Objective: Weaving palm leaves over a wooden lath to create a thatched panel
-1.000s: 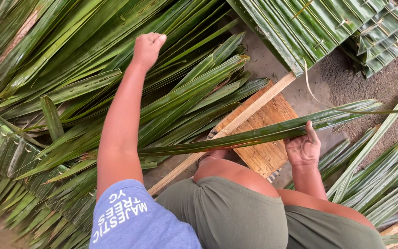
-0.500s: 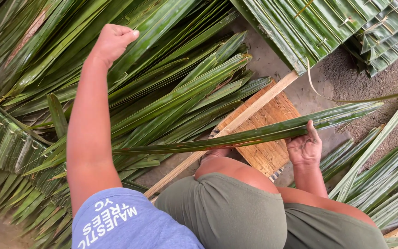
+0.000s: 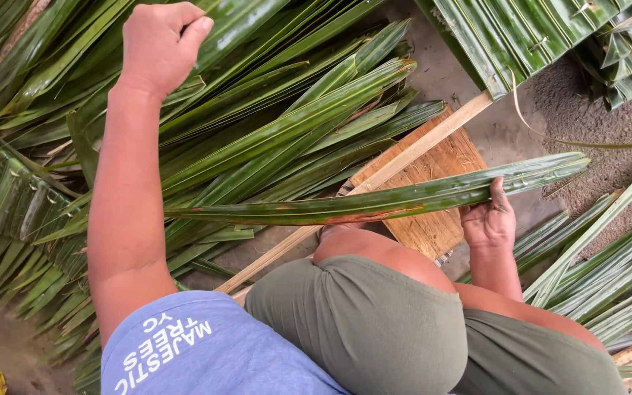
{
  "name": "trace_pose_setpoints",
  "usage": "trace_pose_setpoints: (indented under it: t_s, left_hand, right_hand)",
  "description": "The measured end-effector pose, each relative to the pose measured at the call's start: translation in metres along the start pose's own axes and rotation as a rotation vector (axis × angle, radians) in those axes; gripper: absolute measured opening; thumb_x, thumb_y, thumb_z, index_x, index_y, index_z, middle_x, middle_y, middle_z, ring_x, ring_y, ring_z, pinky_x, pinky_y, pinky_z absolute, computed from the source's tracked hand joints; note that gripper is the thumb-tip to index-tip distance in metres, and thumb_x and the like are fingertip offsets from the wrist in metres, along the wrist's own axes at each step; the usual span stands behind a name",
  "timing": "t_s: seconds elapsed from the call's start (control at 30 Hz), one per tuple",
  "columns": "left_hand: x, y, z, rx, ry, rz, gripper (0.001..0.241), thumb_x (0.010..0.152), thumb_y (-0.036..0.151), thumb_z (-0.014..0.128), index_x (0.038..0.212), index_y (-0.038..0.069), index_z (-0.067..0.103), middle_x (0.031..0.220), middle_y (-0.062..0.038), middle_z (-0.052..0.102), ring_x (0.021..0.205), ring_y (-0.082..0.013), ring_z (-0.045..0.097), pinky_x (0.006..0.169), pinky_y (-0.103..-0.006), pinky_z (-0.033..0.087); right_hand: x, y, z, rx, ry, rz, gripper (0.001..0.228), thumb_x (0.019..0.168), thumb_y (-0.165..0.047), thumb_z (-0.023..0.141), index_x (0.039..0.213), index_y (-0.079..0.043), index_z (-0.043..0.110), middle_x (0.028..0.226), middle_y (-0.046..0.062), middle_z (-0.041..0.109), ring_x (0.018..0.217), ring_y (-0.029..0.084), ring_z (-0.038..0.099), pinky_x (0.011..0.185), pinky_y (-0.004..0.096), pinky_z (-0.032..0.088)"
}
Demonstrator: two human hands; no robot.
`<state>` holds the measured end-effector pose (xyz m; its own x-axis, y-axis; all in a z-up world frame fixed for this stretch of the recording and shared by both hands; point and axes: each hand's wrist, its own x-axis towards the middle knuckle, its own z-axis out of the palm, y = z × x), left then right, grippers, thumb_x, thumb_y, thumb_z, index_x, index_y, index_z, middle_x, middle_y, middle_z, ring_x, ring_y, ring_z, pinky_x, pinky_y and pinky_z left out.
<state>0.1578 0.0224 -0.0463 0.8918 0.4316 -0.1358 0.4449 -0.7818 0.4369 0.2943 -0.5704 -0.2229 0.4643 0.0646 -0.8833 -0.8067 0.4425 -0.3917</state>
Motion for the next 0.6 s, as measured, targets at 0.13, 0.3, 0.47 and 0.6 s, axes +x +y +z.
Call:
trace_pose_setpoints:
  t_s: [0.13,0.3,0.47,0.6]
  left_hand:
    - [0.002,0.031,-0.008,0.235,-0.220,-0.077,0.030,0.114,0.025,0.059,0.092,0.011,0.073,0.076,-0.008,0.068,0.066,-0.0307,0.059,0.067,-0.0485,0.048]
    - [-0.012,0.078,-0.038,0.173,-0.424,-0.300,0.029,0.107,0.032,0.052,0.103,0.015,0.076,0.085,-0.012,0.072,0.080,-0.0372,0.062,0.072,-0.0513,0.047]
    - [-0.043,0.089,-0.057,-0.387,-0.360,-0.172,0.026,0.105,0.016,0.058,0.094,0.001,0.076,0.104,-0.002,0.075,0.098,-0.0105,0.065,0.100,-0.0317,0.052]
    - [-0.073,0.053,-0.010,-0.566,-0.290,-0.136,0.022,0.108,0.012,0.056,0.104,-0.001,0.073,0.093,-0.018,0.073,0.091,-0.0228,0.061,0.094,-0.0481,0.050]
  right_hand:
    - [0.005,0.000,-0.004,0.050,0.032,0.018,0.018,0.094,-0.029,0.078,0.105,-0.015,0.071,0.105,0.002,0.079,0.097,0.019,0.077,0.084,0.044,0.067]
    - [-0.001,0.000,0.002,0.068,0.037,0.034,0.014,0.096,-0.026,0.077,0.104,-0.015,0.071,0.104,0.002,0.079,0.097,0.019,0.077,0.086,0.044,0.067]
    - [-0.007,0.002,0.006,-0.003,-0.049,-0.004,0.015,0.099,-0.027,0.074,0.104,-0.016,0.066,0.105,0.004,0.077,0.100,0.023,0.075,0.081,0.047,0.066]
    - [0.003,0.000,-0.003,0.058,-0.138,0.059,0.035,0.100,-0.030,0.074,0.120,-0.005,0.058,0.114,0.013,0.073,0.104,0.033,0.078,0.095,0.057,0.065]
